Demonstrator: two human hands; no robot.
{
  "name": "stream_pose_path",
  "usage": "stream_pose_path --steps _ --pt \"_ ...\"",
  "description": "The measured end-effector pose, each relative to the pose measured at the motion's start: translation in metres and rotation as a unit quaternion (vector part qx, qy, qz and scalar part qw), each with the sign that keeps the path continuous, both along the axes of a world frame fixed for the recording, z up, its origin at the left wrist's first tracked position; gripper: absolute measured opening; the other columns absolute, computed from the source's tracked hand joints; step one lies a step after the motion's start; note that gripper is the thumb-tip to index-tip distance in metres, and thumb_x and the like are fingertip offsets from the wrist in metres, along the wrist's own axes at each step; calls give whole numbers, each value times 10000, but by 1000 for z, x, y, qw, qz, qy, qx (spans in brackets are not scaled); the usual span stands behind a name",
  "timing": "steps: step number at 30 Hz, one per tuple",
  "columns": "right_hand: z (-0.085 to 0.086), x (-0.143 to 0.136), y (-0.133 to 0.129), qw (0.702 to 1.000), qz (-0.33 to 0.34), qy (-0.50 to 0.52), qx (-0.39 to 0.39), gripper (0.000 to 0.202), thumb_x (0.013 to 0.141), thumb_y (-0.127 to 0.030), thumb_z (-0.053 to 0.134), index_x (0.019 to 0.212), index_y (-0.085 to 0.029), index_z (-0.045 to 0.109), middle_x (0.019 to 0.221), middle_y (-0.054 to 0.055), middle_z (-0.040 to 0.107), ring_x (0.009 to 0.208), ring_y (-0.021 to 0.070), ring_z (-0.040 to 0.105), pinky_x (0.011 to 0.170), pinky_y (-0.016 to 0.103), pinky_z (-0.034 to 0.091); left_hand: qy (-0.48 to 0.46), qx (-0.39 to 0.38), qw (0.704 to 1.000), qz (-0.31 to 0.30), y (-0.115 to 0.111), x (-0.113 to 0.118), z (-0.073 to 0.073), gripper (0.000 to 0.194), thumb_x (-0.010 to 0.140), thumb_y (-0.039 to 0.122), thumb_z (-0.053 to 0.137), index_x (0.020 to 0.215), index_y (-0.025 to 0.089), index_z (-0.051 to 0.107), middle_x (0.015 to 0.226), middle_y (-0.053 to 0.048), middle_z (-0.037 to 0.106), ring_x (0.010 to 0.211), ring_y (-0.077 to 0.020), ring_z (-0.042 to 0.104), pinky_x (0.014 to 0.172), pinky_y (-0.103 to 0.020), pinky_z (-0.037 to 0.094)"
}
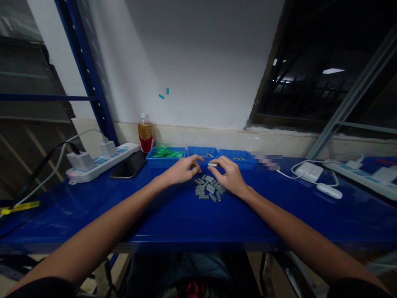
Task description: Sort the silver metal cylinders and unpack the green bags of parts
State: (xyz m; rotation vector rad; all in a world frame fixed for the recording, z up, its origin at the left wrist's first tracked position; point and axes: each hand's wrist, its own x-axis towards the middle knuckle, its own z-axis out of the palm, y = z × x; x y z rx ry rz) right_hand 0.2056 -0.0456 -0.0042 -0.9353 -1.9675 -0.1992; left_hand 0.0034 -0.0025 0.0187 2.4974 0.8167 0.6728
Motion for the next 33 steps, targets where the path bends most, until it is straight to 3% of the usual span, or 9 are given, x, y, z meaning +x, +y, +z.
stream_pose_path --steps 3,7,13,18,21,24,29,33 --pt "0 18 9 997 -72 10 -3 280 905 -376 481 756 -182 616 704 37 589 689 172 551 673 289 408 131 88 987 -14 6 -8 -3 328 781 149 483 1102 142 553 903 -57 644 798 -160 592 748 -264 439" --pt "2 41 20 988 -145 10 -59 388 916 -395 433 605 -186 535 577 7 527 576 148 501 591 272 347 193 83 976 -62 9 -12 -8 269 775 247 583 1036 182 581 993 -48 613 832 -156 581 703 -230 434" --pt "20 34 53 990 -140 -23 -25 241 868 -404 513 801 -187 594 769 47 599 778 195 542 730 298 392 184 57 980 -45 9 -10 -9 204 790 283 576 953 161 559 886 -44 626 737 -149 578 626 -228 416" --pt "22 30 67 968 -244 -18 -46 370 841 -456 535 1055 -156 578 970 116 609 945 271 511 824 388 394 163 23 985 -42 6 -12 -4 193 806 128 460 985 164 523 800 -16 641 668 -122 573 607 -210 406" --pt "14 33 46 972 -226 -38 -56 346 849 -450 525 1043 -169 585 963 106 615 942 271 510 831 398 392 173 55 982 -55 7 -14 -5 146 794 211 537 931 169 568 862 -29 638 717 -133 572 632 -213 412" --pt "10 24 23 981 -168 -54 -74 255 857 -398 533 988 -190 601 874 69 626 905 251 518 811 376 397 194 78 977 -51 9 -14 -9 173 775 279 595 906 167 604 908 -47 629 766 -153 573 665 -224 419" --pt "5 -3 10 988 -40 -111 -104 256 835 -337 598 1045 -192 576 853 39 616 861 210 531 781 338 396 146 98 984 -22 10 -9 -9 210 878 257 425 898 134 594 883 -75 627 790 -169 574 728 -251 422" --pt "-1 -12 10 988 -13 -124 -92 191 842 -272 599 1008 -182 568 846 36 603 845 191 532 758 313 382 72 78 994 -6 8 -6 -6 331 929 309 296 871 127 566 832 -66 609 772 -170 559 733 -268 424"
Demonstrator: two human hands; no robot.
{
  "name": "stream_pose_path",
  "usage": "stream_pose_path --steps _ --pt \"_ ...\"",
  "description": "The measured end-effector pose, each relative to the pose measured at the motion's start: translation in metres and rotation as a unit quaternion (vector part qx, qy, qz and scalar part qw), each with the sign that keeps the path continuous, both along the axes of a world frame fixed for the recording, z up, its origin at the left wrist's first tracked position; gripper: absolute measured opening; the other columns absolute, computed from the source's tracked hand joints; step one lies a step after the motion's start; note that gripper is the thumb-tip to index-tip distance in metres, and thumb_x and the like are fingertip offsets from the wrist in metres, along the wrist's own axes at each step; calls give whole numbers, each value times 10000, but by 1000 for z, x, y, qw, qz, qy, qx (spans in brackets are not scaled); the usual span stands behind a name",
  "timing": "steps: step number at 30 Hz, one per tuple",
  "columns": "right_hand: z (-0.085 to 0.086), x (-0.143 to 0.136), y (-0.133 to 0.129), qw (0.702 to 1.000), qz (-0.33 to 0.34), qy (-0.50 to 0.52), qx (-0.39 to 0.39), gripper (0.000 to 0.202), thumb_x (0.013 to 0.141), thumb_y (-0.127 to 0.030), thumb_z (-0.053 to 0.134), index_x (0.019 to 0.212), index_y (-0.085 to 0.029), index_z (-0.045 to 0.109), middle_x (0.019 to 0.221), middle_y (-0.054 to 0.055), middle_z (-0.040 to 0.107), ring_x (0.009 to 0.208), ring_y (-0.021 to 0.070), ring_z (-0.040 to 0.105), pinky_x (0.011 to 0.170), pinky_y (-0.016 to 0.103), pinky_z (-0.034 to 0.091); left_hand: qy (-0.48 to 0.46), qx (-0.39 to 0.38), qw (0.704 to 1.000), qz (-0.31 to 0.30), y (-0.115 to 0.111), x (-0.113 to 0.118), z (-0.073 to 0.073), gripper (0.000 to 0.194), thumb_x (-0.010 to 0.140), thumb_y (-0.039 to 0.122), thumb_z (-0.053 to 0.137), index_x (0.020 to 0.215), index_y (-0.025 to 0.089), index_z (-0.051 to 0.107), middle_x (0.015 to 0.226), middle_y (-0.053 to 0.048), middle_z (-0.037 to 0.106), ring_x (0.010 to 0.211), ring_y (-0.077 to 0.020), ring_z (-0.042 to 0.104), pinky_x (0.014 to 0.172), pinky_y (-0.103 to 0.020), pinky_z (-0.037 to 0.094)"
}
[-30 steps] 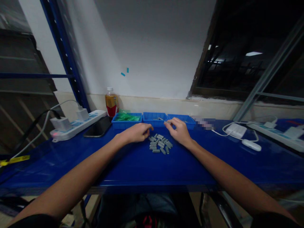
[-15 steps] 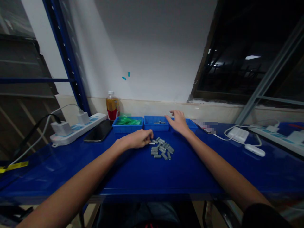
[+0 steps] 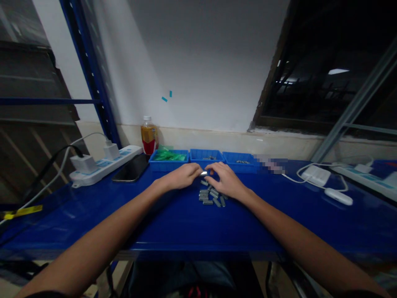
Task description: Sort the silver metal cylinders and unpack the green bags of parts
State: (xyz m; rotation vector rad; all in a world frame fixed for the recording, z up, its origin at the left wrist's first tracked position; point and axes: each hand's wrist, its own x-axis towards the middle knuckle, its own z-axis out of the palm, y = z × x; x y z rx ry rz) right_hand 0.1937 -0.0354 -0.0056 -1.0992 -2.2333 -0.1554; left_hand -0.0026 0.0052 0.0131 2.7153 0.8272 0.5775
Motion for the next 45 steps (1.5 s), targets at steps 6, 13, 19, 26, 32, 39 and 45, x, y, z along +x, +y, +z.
stream_pose_path --steps 6,13,19,26,32,39,45 --pt "7 -1 -8 997 -21 -55 53 145 884 -306 516 848 -184 584 811 41 589 804 186 500 711 308 339 -54 -78 995 -1 -5 3 3 412 937 381 261 746 143 539 737 -35 589 702 -148 541 707 -261 432" --pt "20 16 18 977 -184 -24 108 293 906 -358 436 723 -180 578 775 73 576 816 214 489 736 328 350 44 -18 999 -23 3 -4 -5 273 834 250 501 1077 146 567 1022 -83 603 925 -193 562 846 -303 419" --pt "15 35 28 970 -230 6 79 282 868 -402 504 989 -170 609 949 111 618 952 278 501 817 389 377 100 6 994 -40 8 -7 -12 142 824 263 536 912 165 590 954 -64 581 887 -176 556 820 -276 424" --pt "9 16 6 997 -74 -5 -4 191 860 -338 539 965 -195 611 835 47 629 865 224 528 779 355 394 98 33 994 -15 5 -5 -16 196 831 308 532 961 167 572 967 -68 579 877 -185 547 788 -281 421" --pt "2 5 2 998 -9 -54 -22 221 833 -348 596 989 -191 592 861 38 620 854 202 522 757 327 375 18 16 999 30 3 2 -13 190 888 252 366 834 157 521 825 -48 575 780 -173 529 737 -292 415" --pt "13 2 -1 996 -54 -57 52 223 919 -324 450 797 -191 581 794 41 597 800 191 509 717 315 347 -82 -71 993 44 -5 7 -3 382 954 390 241 813 158 510 781 -24 569 750 -156 537 732 -290 428" --pt "18 18 28 973 -214 -14 89 259 914 -373 440 866 -175 599 876 101 626 886 258 523 763 363 363 -11 28 999 -20 -2 7 -15 280 923 280 391 1140 185 540 1032 -73 595 974 -189 541 887 -318 399"
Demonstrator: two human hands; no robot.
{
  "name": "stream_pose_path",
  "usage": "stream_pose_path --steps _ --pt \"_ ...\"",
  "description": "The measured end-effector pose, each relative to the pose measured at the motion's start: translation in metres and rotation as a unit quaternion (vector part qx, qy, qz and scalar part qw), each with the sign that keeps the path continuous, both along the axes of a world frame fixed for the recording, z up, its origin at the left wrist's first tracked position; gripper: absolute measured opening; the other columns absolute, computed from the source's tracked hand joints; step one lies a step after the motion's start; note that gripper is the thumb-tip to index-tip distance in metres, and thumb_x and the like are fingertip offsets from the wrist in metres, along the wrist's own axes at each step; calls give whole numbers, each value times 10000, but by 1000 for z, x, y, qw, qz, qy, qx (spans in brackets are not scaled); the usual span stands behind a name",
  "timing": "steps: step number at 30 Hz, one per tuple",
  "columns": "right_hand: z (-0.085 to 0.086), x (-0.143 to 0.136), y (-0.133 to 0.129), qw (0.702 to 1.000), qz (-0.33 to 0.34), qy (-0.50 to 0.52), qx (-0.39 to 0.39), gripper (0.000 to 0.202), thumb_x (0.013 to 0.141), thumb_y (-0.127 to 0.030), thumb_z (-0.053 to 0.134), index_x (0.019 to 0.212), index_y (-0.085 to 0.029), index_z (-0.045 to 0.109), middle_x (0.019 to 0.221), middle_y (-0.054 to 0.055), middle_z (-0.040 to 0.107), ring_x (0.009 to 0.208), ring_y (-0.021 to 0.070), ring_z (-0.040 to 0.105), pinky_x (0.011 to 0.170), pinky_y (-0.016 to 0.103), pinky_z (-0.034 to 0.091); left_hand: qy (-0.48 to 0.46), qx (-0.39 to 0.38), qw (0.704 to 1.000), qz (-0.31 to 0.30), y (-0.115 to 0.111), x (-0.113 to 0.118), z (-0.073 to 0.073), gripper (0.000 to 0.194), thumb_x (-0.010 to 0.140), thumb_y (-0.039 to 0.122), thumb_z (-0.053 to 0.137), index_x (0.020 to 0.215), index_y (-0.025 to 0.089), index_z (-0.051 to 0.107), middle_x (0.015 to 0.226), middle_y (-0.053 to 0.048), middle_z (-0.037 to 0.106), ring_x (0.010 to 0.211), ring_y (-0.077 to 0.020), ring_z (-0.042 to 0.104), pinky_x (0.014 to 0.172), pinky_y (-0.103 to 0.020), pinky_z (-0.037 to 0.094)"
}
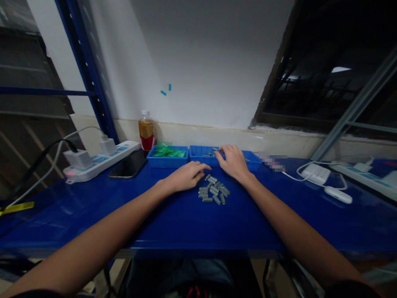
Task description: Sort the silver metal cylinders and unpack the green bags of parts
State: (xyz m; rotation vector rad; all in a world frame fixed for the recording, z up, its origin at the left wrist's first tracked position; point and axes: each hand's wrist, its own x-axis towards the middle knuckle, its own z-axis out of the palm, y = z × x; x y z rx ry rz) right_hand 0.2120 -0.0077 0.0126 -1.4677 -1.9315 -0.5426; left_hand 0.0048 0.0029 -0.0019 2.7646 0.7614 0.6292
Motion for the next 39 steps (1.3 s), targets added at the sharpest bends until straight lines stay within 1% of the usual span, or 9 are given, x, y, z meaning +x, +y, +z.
stream_pose_path --steps 3,7,10,15,20,23,29,33,39 --pt "-5 5 1 1000 2 -1 -26 274 888 -411 485 949 -172 604 933 107 635 910 271 527 770 378 377 50 34 998 -19 3 2 -9 275 882 294 486 1130 205 566 1052 -81 585 998 -205 532 888 -317 400" --pt "-10 0 -11 993 87 4 -83 213 886 -355 503 952 -182 608 862 63 636 844 221 540 760 347 396 37 24 999 12 9 5 -16 131 831 235 532 938 173 576 908 -58 600 866 -188 553 781 -287 423" --pt "-13 -6 -16 981 155 -8 -114 200 873 -318 533 1010 -184 591 860 51 629 856 206 542 782 336 401 -20 -24 998 46 11 5 -17 70 806 147 489 867 166 518 791 -27 579 737 -155 545 689 -265 415" --pt "-16 -11 -17 966 221 -33 -130 167 865 -283 545 1007 -198 567 911 51 614 877 198 543 770 322 404 -180 -124 973 71 13 8 -17 67 842 224 467 863 179 423 748 16 520 684 -119 513 653 -250 411" --pt "-12 -13 -18 973 198 -48 -104 151 933 -282 430 927 -189 550 900 59 618 871 197 544 764 321 381 -242 -222 943 52 12 12 -15 118 894 272 427 956 183 379 790 2 555 729 -113 545 690 -255 432" --pt "-10 -10 -8 989 118 -52 -72 212 954 -279 374 894 -181 552 884 74 625 864 216 548 746 329 363 -190 -259 946 42 10 8 -10 244 883 349 470 1038 178 391 839 -26 603 775 -133 572 704 -269 447" --pt "-13 10 16 999 -36 -2 -3 312 934 -394 410 1011 -146 584 969 133 630 935 284 514 778 378 356 49 -120 991 9 5 -2 2 283 759 386 634 923 158 598 929 -46 632 830 -165 572 760 -272 433" --pt "-14 9 6 999 18 3 -37 316 920 -407 431 1038 -161 591 984 121 627 945 278 503 804 393 365 91 -38 995 16 6 -5 3 196 865 257 473 926 167 636 928 -55 636 832 -157 582 783 -262 421" --pt "-12 -10 -23 977 166 -31 -128 200 868 -360 544 971 -199 604 868 46 622 901 225 509 786 349 366 126 -1 992 -14 9 -10 5 167 831 278 528 928 173 616 921 -57 612 830 -172 567 764 -264 410"
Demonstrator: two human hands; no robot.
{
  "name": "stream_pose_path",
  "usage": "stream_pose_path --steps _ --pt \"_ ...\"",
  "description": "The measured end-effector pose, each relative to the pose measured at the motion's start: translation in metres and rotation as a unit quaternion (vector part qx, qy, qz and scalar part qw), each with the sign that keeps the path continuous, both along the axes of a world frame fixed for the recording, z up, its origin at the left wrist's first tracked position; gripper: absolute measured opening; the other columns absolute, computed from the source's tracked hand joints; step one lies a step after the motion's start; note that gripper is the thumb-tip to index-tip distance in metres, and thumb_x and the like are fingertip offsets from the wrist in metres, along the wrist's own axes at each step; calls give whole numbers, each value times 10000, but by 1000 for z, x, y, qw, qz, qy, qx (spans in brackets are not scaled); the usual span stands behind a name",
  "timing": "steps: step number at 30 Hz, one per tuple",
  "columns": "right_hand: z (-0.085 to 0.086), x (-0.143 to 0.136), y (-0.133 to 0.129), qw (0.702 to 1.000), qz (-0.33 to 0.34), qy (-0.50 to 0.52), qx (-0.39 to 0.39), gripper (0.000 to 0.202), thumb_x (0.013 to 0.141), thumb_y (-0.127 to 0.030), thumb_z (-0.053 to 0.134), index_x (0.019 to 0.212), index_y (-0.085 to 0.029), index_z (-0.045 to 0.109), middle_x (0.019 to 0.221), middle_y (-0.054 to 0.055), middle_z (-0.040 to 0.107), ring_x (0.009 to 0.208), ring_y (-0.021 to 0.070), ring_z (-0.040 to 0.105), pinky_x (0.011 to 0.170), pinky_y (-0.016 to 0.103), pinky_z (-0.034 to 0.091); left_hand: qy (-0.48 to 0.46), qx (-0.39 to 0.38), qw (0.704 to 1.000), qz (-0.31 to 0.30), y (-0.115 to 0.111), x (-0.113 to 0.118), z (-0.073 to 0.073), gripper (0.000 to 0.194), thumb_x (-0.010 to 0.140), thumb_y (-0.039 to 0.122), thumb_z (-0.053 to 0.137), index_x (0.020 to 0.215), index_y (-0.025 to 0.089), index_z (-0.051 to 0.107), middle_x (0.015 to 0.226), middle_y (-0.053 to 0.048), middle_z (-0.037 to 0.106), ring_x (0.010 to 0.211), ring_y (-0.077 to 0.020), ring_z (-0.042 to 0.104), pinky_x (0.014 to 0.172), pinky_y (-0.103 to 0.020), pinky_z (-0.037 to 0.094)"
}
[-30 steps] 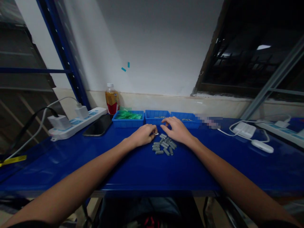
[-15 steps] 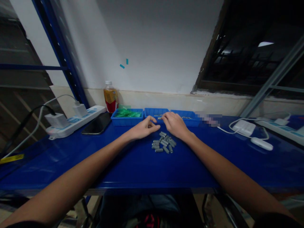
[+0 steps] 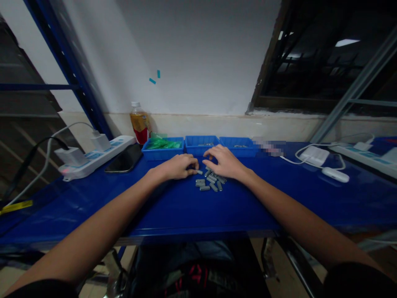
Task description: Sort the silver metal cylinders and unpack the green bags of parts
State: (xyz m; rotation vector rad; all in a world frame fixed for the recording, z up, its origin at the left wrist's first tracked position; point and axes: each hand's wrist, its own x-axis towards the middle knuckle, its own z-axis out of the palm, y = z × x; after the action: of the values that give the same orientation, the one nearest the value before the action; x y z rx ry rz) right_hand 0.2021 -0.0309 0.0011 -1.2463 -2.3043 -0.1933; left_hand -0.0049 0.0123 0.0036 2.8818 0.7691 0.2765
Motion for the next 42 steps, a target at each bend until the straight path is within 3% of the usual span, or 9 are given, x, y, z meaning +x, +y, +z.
stream_pose_path --steps 4,12,16,20,25,30,33,39,42 --pt "-1 -5 -5 999 45 -22 -4 222 832 -357 605 980 -192 585 890 51 608 909 221 504 776 333 363 -69 -21 997 43 -1 6 -2 231 893 308 389 872 148 554 818 -53 604 731 -170 546 692 -275 404" --pt "5 0 3 997 49 22 46 112 925 -246 443 886 -169 515 865 71 587 828 199 502 747 310 375 -229 -119 961 102 -10 20 -5 374 901 461 341 833 156 546 781 -29 609 705 -149 540 668 -267 408" --pt "6 10 27 991 -48 79 95 156 933 -248 409 877 -161 526 837 86 600 801 214 527 747 323 389 -165 -119 972 115 -8 27 -12 426 775 547 541 912 147 590 743 -27 627 646 -150 557 584 -245 402" --pt "3 21 47 985 -108 69 113 122 891 -201 469 951 -133 550 863 106 611 846 239 534 789 338 395 -77 -43 994 67 -5 28 -15 267 788 400 558 868 163 652 832 -49 661 726 -165 595 655 -251 428" --pt "-1 20 30 992 -52 53 100 131 884 -212 486 963 -146 567 895 94 605 877 229 532 830 350 395 -56 29 997 49 -1 17 -17 190 792 284 545 905 180 658 916 -66 652 829 -191 596 734 -269 438" --pt "-2 8 7 998 50 23 17 186 855 -300 560 992 -174 549 866 55 594 860 208 538 796 334 408 -116 5 989 91 1 17 -13 245 869 287 434 882 141 631 864 -76 660 778 -184 598 712 -273 438" --pt "0 3 1 998 62 14 1 164 869 -277 542 994 -173 529 845 53 596 831 200 536 758 317 404 -173 -18 978 117 -2 20 -6 357 916 325 336 810 131 617 791 -69 656 735 -177 591 698 -275 439" --pt "13 4 2 999 -10 -5 38 143 931 -260 423 941 -165 529 862 74 615 805 198 553 725 302 388 -242 -102 959 105 -5 24 -7 425 939 383 282 905 127 620 877 -73 674 811 -177 611 766 -284 459" --pt "17 10 18 990 -121 7 75 198 946 -282 390 965 -158 544 883 95 637 829 224 573 723 313 381 -189 -24 980 53 -4 28 -13 309 901 346 421 1072 159 598 1019 -80 647 924 -194 583 847 -317 436"
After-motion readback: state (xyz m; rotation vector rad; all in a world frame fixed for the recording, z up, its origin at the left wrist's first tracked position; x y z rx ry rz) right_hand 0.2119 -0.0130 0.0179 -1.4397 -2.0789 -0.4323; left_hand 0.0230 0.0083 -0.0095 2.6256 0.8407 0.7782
